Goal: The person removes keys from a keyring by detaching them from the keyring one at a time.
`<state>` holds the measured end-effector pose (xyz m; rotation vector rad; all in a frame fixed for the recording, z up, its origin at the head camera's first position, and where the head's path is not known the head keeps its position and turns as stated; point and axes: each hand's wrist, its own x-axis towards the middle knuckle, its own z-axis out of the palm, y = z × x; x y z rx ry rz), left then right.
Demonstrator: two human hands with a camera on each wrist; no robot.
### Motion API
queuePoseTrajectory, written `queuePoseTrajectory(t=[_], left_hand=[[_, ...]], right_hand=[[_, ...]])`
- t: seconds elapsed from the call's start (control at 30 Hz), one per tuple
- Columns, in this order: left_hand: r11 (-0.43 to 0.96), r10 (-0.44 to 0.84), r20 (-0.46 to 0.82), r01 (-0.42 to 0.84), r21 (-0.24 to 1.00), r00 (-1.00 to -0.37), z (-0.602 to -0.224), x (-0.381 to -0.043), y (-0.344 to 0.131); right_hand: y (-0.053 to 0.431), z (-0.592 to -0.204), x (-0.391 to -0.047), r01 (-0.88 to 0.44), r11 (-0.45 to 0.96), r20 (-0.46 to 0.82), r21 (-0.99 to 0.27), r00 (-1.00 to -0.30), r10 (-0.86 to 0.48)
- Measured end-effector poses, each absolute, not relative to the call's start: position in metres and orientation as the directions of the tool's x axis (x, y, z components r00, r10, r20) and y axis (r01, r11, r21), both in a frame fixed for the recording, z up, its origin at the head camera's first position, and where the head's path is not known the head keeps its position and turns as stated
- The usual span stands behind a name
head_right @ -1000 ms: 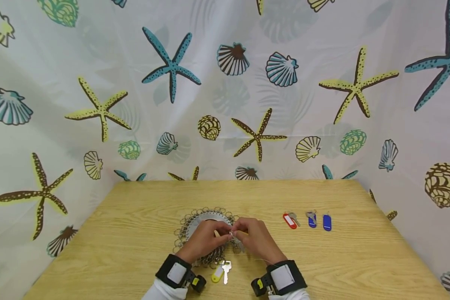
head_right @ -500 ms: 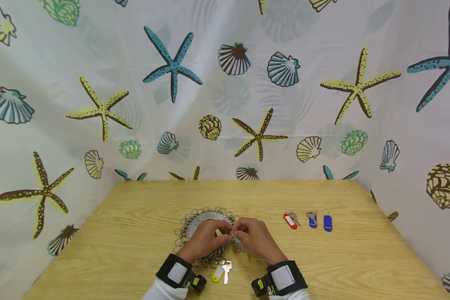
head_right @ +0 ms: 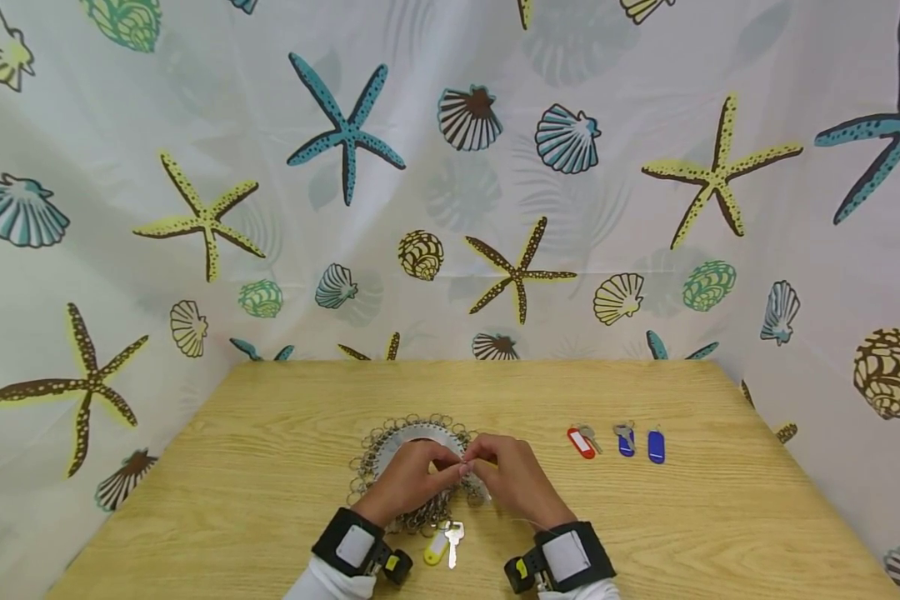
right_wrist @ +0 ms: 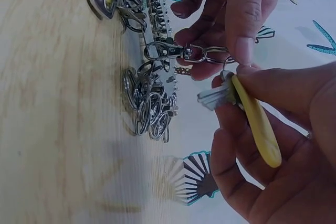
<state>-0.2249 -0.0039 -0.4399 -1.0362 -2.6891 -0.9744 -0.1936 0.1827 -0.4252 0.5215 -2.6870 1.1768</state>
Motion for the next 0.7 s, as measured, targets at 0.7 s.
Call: queuePoseTrajectory(t=[0.7], left_hand=[[0.547, 0.576, 0.323, 0.648, 0.531, -0.751, -0.4388, -0.2242, -0.0033]], right_hand=[[0.1824, -0.4259, -0.1932, -0.384, 0.626, 0.279, -0.678, -0.923, -0.264]])
